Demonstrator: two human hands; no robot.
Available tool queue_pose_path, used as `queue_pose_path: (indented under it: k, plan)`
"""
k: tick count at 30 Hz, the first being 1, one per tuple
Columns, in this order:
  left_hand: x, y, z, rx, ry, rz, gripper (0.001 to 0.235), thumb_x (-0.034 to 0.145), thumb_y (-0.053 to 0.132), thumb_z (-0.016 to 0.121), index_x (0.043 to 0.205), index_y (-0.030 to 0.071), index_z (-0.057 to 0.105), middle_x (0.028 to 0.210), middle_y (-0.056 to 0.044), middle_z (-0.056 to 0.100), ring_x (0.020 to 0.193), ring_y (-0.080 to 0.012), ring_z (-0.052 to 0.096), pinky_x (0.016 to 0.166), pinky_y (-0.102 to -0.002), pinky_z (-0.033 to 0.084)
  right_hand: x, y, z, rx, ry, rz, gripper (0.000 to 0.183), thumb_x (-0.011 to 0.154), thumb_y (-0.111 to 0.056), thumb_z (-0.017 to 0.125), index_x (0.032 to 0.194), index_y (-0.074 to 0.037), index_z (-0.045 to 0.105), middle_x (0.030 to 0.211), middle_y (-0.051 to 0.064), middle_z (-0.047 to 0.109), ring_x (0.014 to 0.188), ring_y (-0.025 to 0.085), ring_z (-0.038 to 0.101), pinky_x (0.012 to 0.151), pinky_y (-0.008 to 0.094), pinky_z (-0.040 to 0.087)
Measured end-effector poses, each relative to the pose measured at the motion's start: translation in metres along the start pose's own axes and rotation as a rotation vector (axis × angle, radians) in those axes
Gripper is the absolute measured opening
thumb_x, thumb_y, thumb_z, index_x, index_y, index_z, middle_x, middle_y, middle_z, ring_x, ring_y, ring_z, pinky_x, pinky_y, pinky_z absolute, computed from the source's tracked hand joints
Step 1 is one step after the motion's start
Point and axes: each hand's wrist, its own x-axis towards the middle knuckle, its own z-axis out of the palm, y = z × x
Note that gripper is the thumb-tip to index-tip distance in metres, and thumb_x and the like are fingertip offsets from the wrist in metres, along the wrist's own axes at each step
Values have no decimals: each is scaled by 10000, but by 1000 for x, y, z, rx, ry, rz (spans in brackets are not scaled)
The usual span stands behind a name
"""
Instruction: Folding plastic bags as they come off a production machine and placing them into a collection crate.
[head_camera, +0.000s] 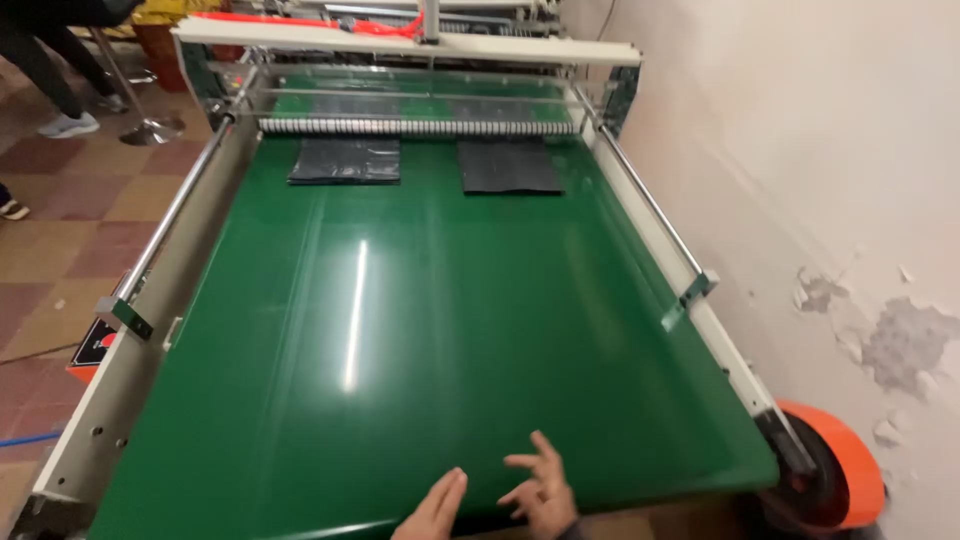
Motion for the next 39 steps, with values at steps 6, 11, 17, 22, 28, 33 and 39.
queue_pose_path:
  k: [6,11,17,22,28,33,39]
  plan:
    - [-23,-35,-14,-367,-23,-94,696,890,262,784,1398,-86,459,1413,-280,543,1279,-390,596,1011,-391,508,-20,62,-53,105,457,117,728,913,-235,577,1550,-92,255,1185,213,659,721,253,746,528,367,610]
    - [-37,-39,-5,-191,110,-86,430,920,59,582,1347,52,627,1321,-150,674,1206,-297,697,1025,-371,568,-41,94,-80,68,629,390,671,980,-279,535,1549,-66,248,1226,198,643,902,285,732,646,408,641]
    - [-19,-17,12,-75,289,-40,266,857,155,680,1107,152,772,1118,-60,774,960,-194,744,752,-334,616,-57,154,-85,237,806,407,634,969,-263,559,1525,-97,304,1219,199,619,971,341,710,685,481,613]
    - [17,17,-26,53,123,84,328,841,297,672,1161,236,707,1308,-8,672,1258,-222,605,925,-482,515,-71,157,-80,377,880,564,579,989,-277,549,1518,-148,350,1209,184,609,991,364,702,706,525,580]
    - [94,57,-77,-49,-382,201,1034,695,572,861,1472,35,439,1600,-201,283,1492,-411,155,1067,-724,174,-92,135,-80,528,877,467,592,967,-327,561,1490,-134,364,1200,151,603,1047,360,681,721,524,589]
    - [126,68,-50,-10,-516,155,1110,680,550,870,1526,47,356,1618,-176,256,1509,-411,142,1110,-728,185,-58,81,-155,-453,1074,126,676,852,-369,737,1397,-56,487,1253,190,604,1095,342,644,889,459,541]
    - [142,66,-17,24,-541,178,1041,705,590,843,1473,38,409,1433,-177,424,1333,-432,342,980,-632,376,13,49,-231,-1182,986,535,865,724,-583,841,1358,-65,563,1339,204,588,1242,447,524,1066,530,428]
